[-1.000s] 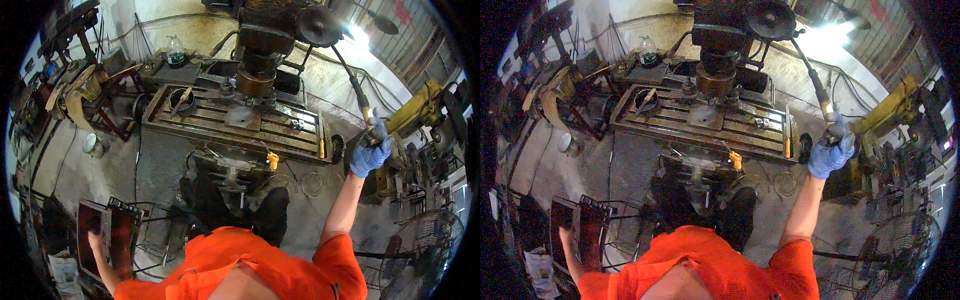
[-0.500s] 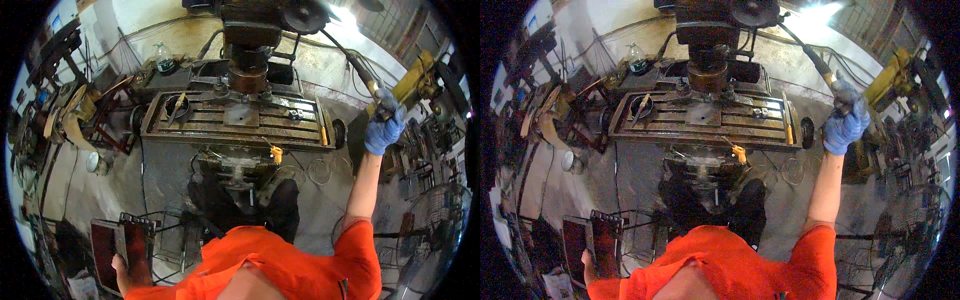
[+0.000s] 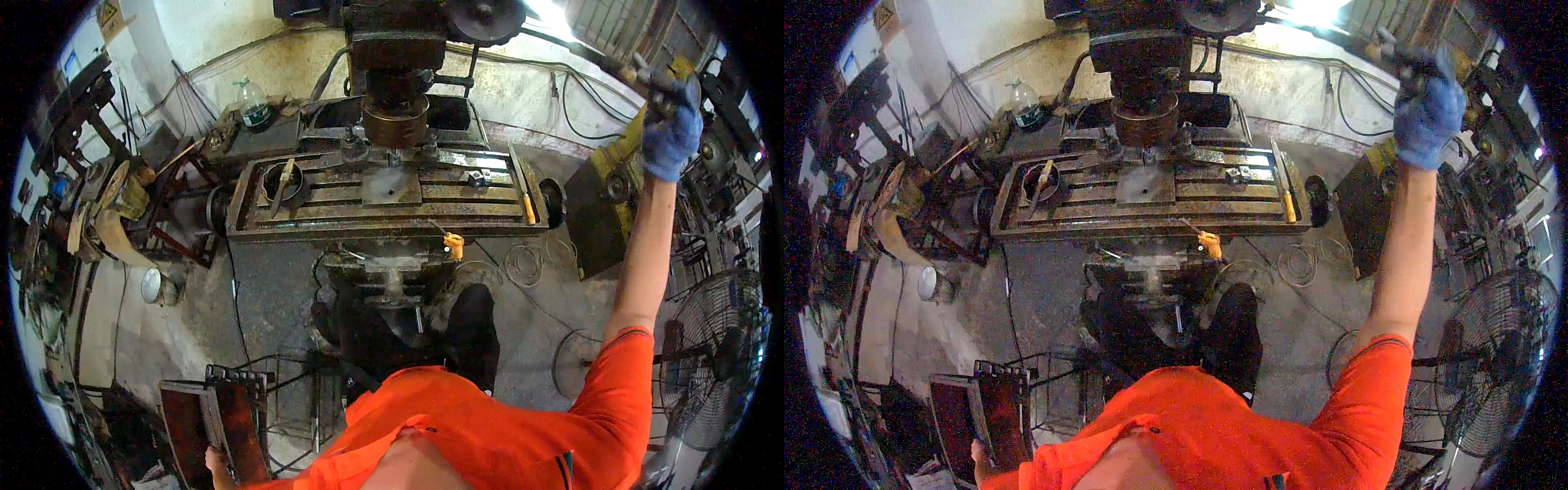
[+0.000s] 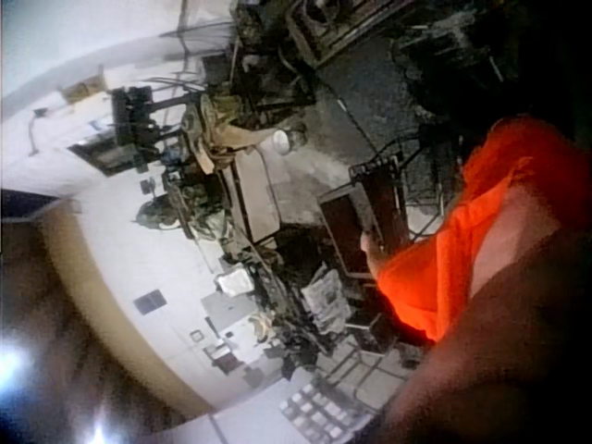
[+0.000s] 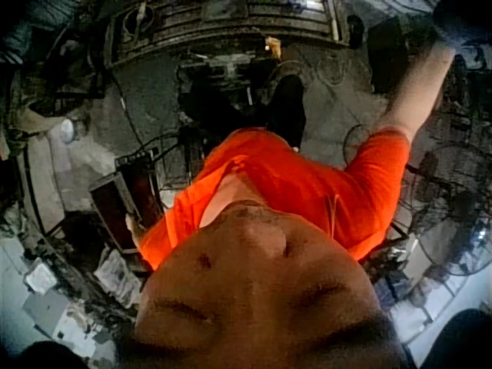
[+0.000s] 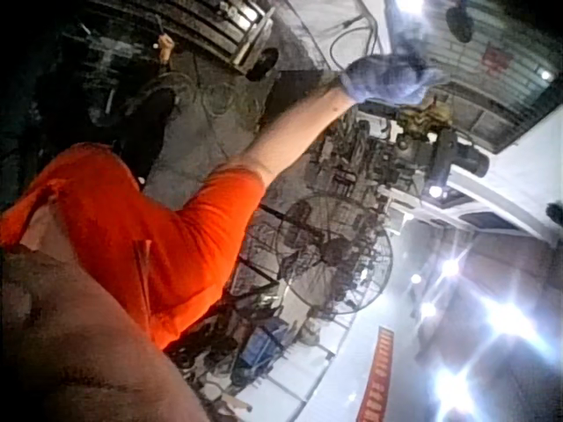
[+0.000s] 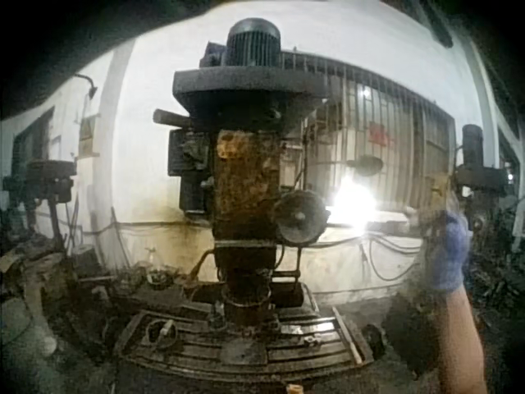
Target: The person uses a scraper and an air hose to clean a metal part on a milling machine table, frequently reaching into a nearby bin to pick up and place small metal components.
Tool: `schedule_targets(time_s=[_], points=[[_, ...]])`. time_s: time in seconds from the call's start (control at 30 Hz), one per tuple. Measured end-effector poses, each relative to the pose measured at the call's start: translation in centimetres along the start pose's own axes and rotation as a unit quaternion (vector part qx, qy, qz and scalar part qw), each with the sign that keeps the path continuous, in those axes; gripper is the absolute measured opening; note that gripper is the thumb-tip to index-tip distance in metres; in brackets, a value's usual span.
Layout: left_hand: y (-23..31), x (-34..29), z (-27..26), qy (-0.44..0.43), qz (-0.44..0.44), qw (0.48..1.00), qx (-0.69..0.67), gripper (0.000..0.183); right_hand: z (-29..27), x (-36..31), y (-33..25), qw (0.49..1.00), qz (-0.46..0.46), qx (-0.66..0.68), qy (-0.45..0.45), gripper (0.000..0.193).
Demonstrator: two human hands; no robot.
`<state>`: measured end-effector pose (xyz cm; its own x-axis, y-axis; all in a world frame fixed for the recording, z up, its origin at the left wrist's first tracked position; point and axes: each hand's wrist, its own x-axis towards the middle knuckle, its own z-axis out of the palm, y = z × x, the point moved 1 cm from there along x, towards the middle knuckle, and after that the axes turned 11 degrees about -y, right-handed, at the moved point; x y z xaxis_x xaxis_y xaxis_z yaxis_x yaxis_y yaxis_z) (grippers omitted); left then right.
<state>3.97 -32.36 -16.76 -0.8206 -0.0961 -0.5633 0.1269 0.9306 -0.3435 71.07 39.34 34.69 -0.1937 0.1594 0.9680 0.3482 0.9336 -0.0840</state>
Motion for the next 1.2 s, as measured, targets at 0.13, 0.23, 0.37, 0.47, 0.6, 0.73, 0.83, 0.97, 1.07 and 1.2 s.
schedule_targets(time_s=[0.13,0.23,0.37,0.47,0.6,0.73,0.83,0.97,1.07,1.2], points=[[0.1,-0.6,0.4,0.002,0.002,0.999,-0.036,0.026,-1.1,2.1,-0.4,0.904,-0.156,-0.394,-0.054,0.018],[0.6,-0.9,0.4,0.012,0.015,0.997,-0.071,0.025,-0.5,0.6,-1.7,0.992,-0.012,-0.122,-0.019,0.027],[-1.6,-2.7,1.2,0.068,0.045,0.977,-0.198,0.022,1.7,-6.1,-4.1,0.994,0.056,-0.076,0.047,0.031],[-1.4,-2.5,-1.6,0.173,0.153,0.905,-0.358,0.021,1.2,-18.4,-0.9,0.955,0.284,-0.053,-0.07,0.013],[2.0,-4.9,-9.6,0.186,0.19,0.746,-0.61,0.026,8.3,-31.5,-1.6,0.758,0.562,0.202,-0.263,0.023],[-0.1,-6.6,-15.8,0.039,0.398,0.475,-0.784,0.048,15.7,-37.8,-1.1,0.597,0.618,0.124,-0.496,0.035],[9.2,-11.7,-22.3,0.024,0.49,0.342,-0.802,0.042,19.0,-46.4,2.2,0.647,0.612,0.263,-0.37,0.046],[19.5,-17.1,-26.6,-0.042,0.548,0.251,-0.797,0.026,21.7,-44.6,-1.8,0.627,0.731,0.185,-0.198,0.031],[26.8,-22.6,-28.8,-0.094,0.518,0.254,-0.811,0.018,19.9,-46.1,1.6,0.691,0.609,-0.02,-0.389,0.038],[31.0,-25.5,-28.2,-0.176,0.593,0.206,-0.758,0.012,15.7,-36.7,0.7,0.804,0.568,0.106,-0.141,0.035]])
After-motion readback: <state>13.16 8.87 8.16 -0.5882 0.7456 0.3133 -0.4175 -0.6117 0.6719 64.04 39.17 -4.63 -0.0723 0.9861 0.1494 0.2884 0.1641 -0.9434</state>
